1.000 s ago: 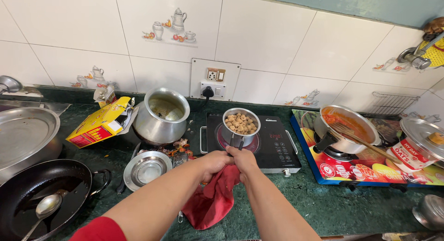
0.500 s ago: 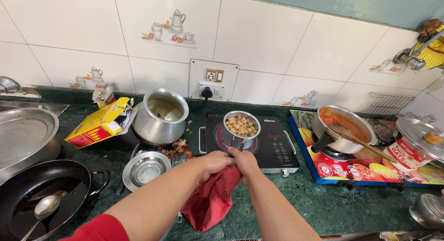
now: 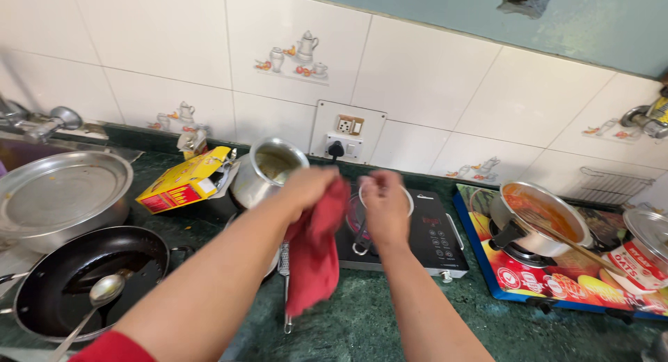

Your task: The person stirs a red sauce in a pot on an induction cooker with a wooden spoon, places a lid on another pot using a cloth, and pours oil from a small pan into the sauce.

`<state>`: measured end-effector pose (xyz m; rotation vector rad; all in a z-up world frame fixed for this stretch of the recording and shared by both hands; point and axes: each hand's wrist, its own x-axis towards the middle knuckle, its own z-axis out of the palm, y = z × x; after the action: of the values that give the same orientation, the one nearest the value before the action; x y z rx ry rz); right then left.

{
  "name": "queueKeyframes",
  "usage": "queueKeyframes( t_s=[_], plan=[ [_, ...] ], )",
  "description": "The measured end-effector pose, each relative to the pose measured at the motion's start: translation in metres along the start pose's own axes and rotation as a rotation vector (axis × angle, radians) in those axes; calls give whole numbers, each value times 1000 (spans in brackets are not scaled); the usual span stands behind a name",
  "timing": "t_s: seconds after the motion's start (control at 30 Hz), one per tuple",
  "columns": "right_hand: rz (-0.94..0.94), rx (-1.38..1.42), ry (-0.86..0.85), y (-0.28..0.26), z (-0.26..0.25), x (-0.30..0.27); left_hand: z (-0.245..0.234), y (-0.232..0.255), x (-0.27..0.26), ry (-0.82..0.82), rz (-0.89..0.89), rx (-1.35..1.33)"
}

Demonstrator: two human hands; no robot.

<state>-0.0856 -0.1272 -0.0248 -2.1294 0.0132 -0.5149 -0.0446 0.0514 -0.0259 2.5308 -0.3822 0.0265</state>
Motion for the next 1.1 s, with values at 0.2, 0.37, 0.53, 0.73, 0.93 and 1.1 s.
queueKeyframes(
  t_s=[0.2,0.37,0.53,0.73,0.93,1.1],
  plan=[
    [589,653,-530,-83,30,-44,-57,19,1,189,-341,-1761],
    [654,1028,-638,-89,37,-29,-67,11,-17,165,-238,-1972],
    [598,1317,-288,-65,68,7,-50,-36,0,183,-336,-1986],
    [638,1376,-104,-63,93,11,-45,-99,-8,210,-611,-1486],
    [777,1364,-236,-37,135,7,-60,-95,-47,-184,-612,-1785],
    [923,1154,-276,-23,159,-3,-72,-152,-21,104,-695,-1760]
  ],
)
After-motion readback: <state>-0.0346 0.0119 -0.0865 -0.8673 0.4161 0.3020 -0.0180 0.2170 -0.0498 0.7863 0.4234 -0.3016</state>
